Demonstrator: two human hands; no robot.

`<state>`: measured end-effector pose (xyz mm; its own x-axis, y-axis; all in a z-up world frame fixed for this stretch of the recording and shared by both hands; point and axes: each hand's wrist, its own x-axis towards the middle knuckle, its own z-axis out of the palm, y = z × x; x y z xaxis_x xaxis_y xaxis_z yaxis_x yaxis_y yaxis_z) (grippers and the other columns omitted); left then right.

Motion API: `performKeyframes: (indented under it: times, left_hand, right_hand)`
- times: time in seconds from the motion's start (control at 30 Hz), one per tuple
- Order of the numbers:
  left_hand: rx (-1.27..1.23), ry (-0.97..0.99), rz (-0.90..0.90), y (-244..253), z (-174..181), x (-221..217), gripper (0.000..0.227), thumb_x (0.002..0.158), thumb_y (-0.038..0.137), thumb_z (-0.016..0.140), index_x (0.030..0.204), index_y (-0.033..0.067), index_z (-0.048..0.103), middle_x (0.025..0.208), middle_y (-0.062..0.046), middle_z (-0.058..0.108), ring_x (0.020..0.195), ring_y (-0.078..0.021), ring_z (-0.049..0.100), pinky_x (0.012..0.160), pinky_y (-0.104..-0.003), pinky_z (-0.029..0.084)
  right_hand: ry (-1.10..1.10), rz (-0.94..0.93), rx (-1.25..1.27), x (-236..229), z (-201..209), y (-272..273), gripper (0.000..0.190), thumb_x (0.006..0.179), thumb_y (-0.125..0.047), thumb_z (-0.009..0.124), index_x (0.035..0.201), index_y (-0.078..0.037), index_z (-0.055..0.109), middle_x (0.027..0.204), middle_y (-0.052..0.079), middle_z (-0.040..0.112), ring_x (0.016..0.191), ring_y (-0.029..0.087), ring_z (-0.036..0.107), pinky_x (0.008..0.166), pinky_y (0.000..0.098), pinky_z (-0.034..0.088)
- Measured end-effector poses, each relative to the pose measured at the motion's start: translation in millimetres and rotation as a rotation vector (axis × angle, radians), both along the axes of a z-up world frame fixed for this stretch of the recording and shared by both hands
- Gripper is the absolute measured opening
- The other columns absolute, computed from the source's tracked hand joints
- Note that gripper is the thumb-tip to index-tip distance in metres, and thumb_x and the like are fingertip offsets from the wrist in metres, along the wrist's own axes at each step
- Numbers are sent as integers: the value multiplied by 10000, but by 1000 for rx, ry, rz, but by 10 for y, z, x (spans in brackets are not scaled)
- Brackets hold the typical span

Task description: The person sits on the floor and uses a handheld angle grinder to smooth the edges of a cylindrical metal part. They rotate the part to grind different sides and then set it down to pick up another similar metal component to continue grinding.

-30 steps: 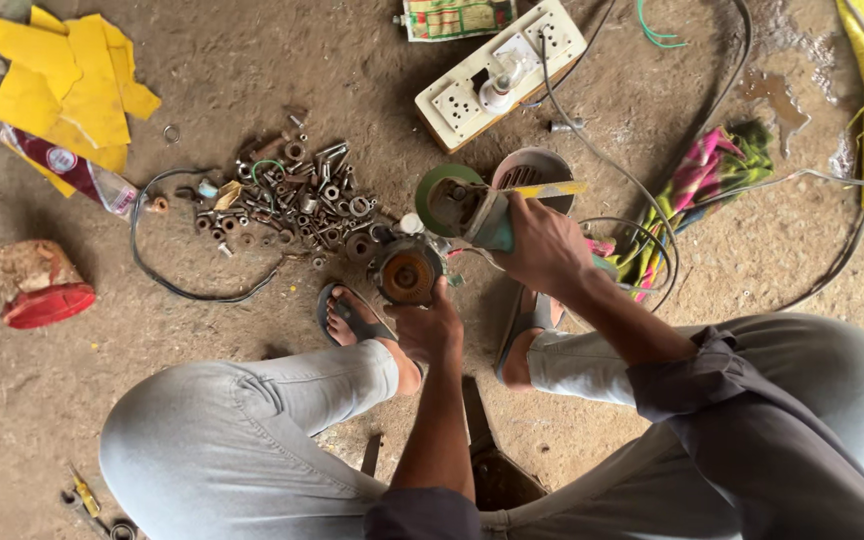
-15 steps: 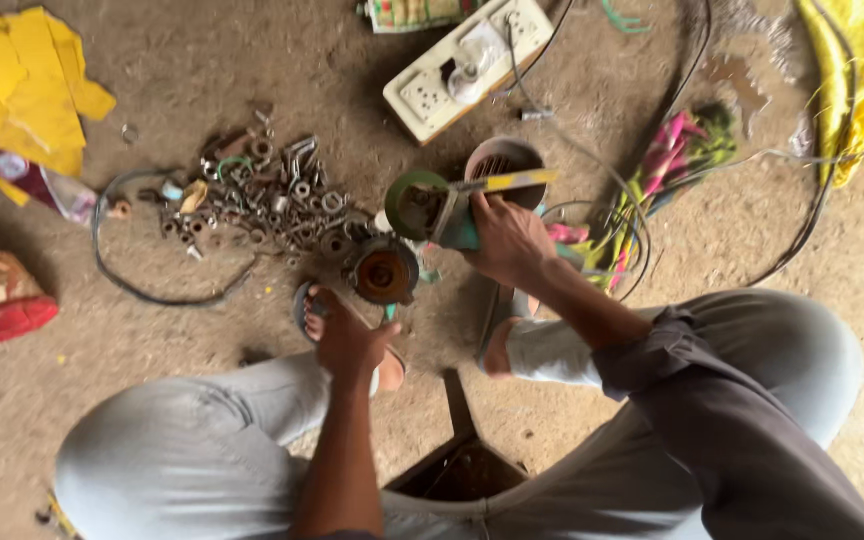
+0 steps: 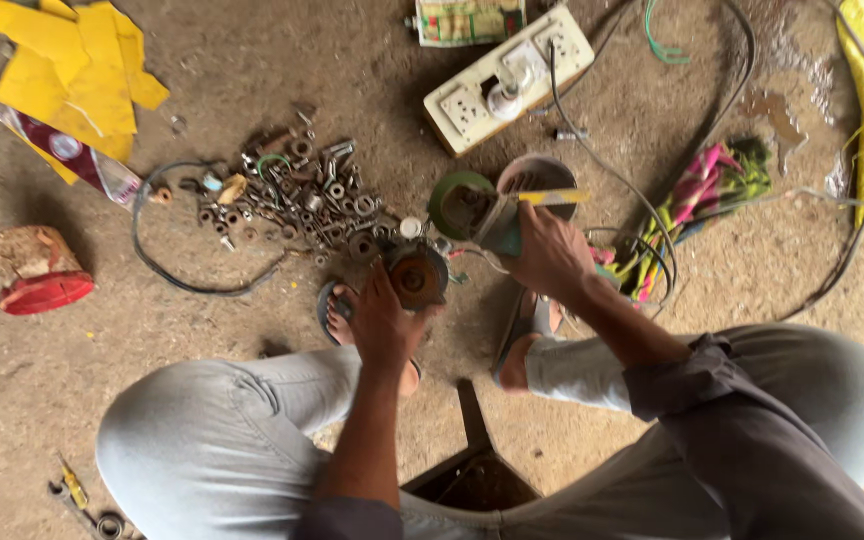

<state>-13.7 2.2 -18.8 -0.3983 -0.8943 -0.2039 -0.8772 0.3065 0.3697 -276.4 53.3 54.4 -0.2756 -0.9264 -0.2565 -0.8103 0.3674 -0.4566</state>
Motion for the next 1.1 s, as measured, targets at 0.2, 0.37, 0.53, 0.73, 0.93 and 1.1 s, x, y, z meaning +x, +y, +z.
performKeyframes:
  times: [0.2, 0.37, 0.53, 0.73, 0.93, 1.1]
  left_hand:
    - [135, 30, 359, 225, 194, -228, 1409, 574, 642, 917, 1572, -45, 198, 1366, -220, 569, 1241, -350, 604, 1026, -447, 540]
    - [120, 32, 439, 315, 255, -310, 1344, 579, 573, 949, 1551, -46, 257, 1342, -208, 555, 1241, -375, 584, 935, -476, 558]
    - [50, 74, 315, 252, 210, -215, 1233, 519, 539, 994, 1430, -34, 392, 1359, -225, 533, 1223, -411, 577, 945, -490, 542]
    - [198, 136, 352, 220, 276, -176, 1217, 529, 472, 995, 1463, -9, 381, 1393, -215, 523, 1222, -388, 603, 971, -471, 546]
    - [226, 174, 371, 199, 305, -125, 1263, 572, 444, 986, 1526, -22, 302, 1469, -258, 469, 1279, -414, 574, 1036, -466, 513]
    - [248, 160, 381, 204, 259, -102, 1275, 588, 430, 985, 1537, -23, 263, 1523, -306, 379, 1381, -432, 457, 1106, -455, 450]
  right_hand:
    - [18, 35, 23, 59, -34, 28, 652, 811, -340, 806, 1242, 33, 492, 994, 231, 680, 807, 409, 716, 668, 500, 590]
    - [24, 91, 3, 127, -108, 39, 713, 799, -348, 802, 1273, 72, 475, 1004, 221, 663, 823, 385, 713, 653, 471, 598]
    - [118, 163, 32, 167, -157, 70, 729, 797, -383, 813, 1285, 57, 496, 964, 200, 654, 902, 364, 704, 718, 470, 589]
    - [76, 144, 48, 204, -107, 71, 705, 809, -362, 805, 1305, 35, 499, 997, 200, 656, 883, 348, 706, 724, 469, 596]
    - [94, 175, 133, 233, -160, 110, 645, 821, -379, 810, 1215, 34, 510, 967, 187, 640, 878, 332, 700, 705, 464, 598]
    - [119, 198, 180, 228, -244, 159, 661, 815, -381, 809, 1229, 31, 499, 966, 164, 629, 842, 302, 690, 699, 440, 600]
